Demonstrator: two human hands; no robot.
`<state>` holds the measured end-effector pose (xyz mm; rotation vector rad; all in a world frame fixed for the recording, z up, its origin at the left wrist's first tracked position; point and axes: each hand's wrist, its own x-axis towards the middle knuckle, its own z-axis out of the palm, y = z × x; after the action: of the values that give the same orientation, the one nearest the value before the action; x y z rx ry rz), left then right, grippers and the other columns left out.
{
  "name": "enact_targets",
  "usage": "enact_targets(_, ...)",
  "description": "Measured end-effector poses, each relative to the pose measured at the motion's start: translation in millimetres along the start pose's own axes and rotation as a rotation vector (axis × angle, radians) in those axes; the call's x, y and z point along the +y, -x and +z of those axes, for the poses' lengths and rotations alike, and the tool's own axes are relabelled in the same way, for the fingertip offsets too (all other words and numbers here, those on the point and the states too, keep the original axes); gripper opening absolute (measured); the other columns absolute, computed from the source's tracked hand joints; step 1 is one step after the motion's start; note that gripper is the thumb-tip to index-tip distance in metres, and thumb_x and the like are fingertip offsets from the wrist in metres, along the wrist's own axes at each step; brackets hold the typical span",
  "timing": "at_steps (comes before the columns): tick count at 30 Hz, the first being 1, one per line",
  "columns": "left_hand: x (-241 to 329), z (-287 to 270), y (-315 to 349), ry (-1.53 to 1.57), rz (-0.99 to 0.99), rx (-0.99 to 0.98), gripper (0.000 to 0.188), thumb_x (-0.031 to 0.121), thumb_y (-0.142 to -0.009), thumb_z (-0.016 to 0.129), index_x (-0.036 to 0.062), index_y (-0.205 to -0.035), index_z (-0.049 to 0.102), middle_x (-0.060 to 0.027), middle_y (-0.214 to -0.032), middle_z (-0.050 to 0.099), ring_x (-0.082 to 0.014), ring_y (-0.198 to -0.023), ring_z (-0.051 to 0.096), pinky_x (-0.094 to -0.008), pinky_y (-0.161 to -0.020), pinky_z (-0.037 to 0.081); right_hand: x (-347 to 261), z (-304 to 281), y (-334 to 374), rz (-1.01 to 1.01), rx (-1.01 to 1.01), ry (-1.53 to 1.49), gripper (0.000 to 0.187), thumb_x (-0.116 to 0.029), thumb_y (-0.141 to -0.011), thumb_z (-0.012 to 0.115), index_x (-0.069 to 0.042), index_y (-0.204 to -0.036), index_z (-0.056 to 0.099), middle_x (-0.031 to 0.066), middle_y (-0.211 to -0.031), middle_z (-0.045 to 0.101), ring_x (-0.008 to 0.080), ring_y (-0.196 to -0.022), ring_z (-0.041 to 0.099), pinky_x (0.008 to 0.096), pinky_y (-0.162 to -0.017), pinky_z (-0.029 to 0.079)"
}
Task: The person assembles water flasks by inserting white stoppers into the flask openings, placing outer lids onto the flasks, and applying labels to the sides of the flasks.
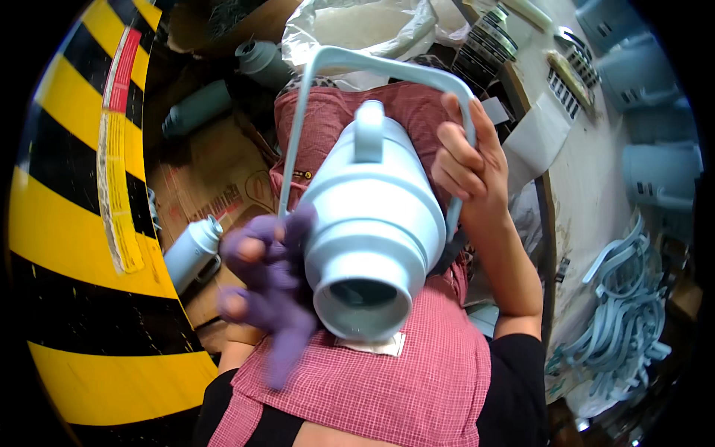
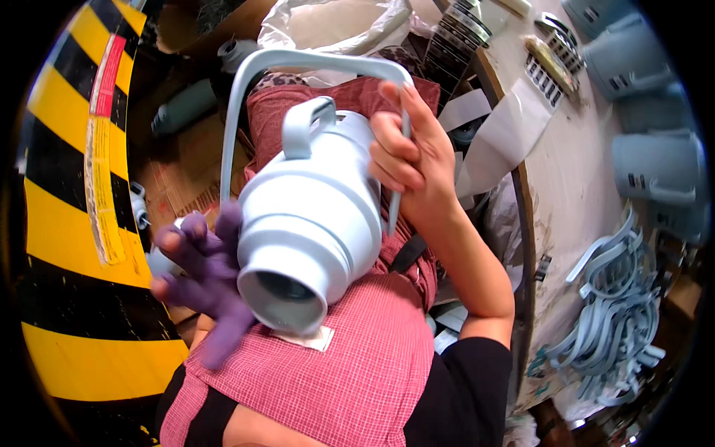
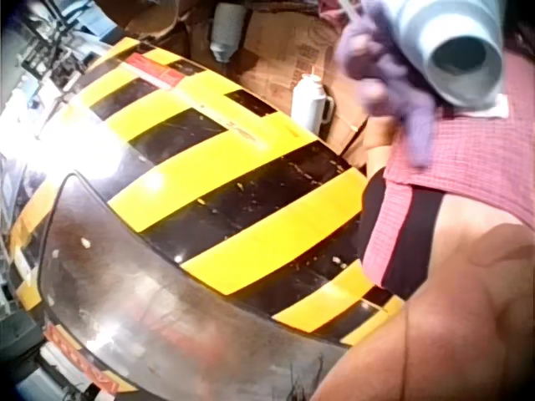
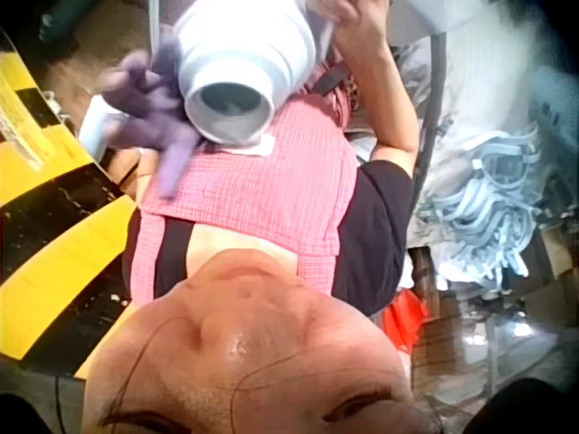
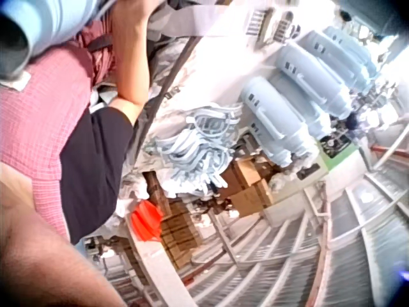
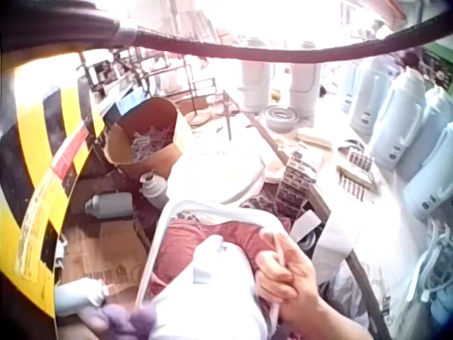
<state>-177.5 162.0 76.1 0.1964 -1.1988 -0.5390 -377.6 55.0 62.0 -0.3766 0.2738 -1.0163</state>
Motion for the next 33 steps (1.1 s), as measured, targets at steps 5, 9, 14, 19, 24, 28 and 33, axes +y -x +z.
enact_targets(5,4,-65,-65,-0.289,-0.797,0.212,0.074,0.052,-0.094,0.056,0.0074,-0.151,0.041,-0.0155,-0.143,0.05,-0.0201,-0.113,0.055,-0.0356,-0.098,0.046,8,12,13,0.012,-0.103,-0.04,0.045,-0.038,-0.113,0.028,-0.009,-0.142,0.048,-0.006,-0.055,0.033,0.0033,-0.035,0.031,0.0215,-0.033,0.031)
enact_targets(9,-9,-47,-79,0.128,-1.292,-0.152,0.054,0.024,-0.083,0.07,0.0029,-0.13,0.057,-0.0168,-0.14,0.053,-0.0202,-0.128,0.052,-0.0326,-0.101,0.043,17,9,19,0.008,-0.037,-0.013,0.051,-0.039,-0.112,0.033,-0.005,-0.147,0.045,-0.0059,-0.06,0.034,0.0028,-0.045,0.039,0.0198,-0.044,0.036)
enact_targets(14,-28,-60,-57,0.235,-1.212,0.009,0.031,0.018,-0.073,0.059,0.0058,-0.102,0.056,-0.0194,-0.126,0.059,-0.0183,-0.11,0.057,-0.0271,-0.085,0.042,26,9,37,-0.354,0.194,0.678,0.053,-0.037,-0.098,0.061,0.008,-0.125,0.055,-0.004,-0.056,0.041,0.0078,-0.057,0.04,0.0254,-0.059,0.031)
enact_targets(19,-25,-60,-43,0.307,-1.005,-0.134,0.028,0.007,-0.075,0.058,0.0067,-0.103,0.058,-0.0155,-0.118,0.06,-0.0212,-0.119,0.051,-0.0331,-0.097,0.041,10,11,25,-0.271,-0.024,0.942,0.022,-0.021,-0.093,0.059,0.0,-0.095,0.055,-0.0027,-0.057,0.042,0.0086,-0.056,0.04,0.0238,-0.057,0.032)
enact_targets(24,-24,-52,-43,0.273,-1.126,0.046,0.037,0.0,-0.083,0.056,0.0031,-0.12,0.057,-0.0123,-0.133,0.053,-0.0147,-0.106,0.058,-0.0303,-0.094,0.047,13,31,14,-0.274,0.307,0.725,0.036,-0.018,-0.092,0.053,0.008,-0.117,0.05,-0.0016,-0.054,0.043,0.006,-0.046,0.039,0.0234,-0.049,0.031)
enact_targets(28,-21,-70,-41,0.141,-1.003,-0.077,0.044,0.005,-0.081,0.055,0.0032,-0.125,0.055,-0.0144,-0.135,0.051,-0.0136,-0.101,0.056,-0.0318,-0.096,0.044,0,17,0,-0.153,-0.094,0.799,0.023,-0.021,-0.09,0.06,0.0,-0.083,0.057,-0.0054,-0.055,0.047,0.004,-0.04,0.039,0.0162,-0.066,0.049)
enact_targets(33,-22,-64,-36,-0.004,-1.048,0.037,0.048,0.013,-0.074,0.054,0.0016,-0.12,0.055,-0.0187,-0.135,0.05,-0.0127,-0.094,0.051,-0.0312,-0.099,0.039,3,35,3,-0.024,0.177,0.733,0.031,-0.028,-0.094,0.063,-0.005,-0.075,0.056,-0.0028,-0.056,0.051,0.0028,-0.038,0.039,0.0272,-0.071,0.044)
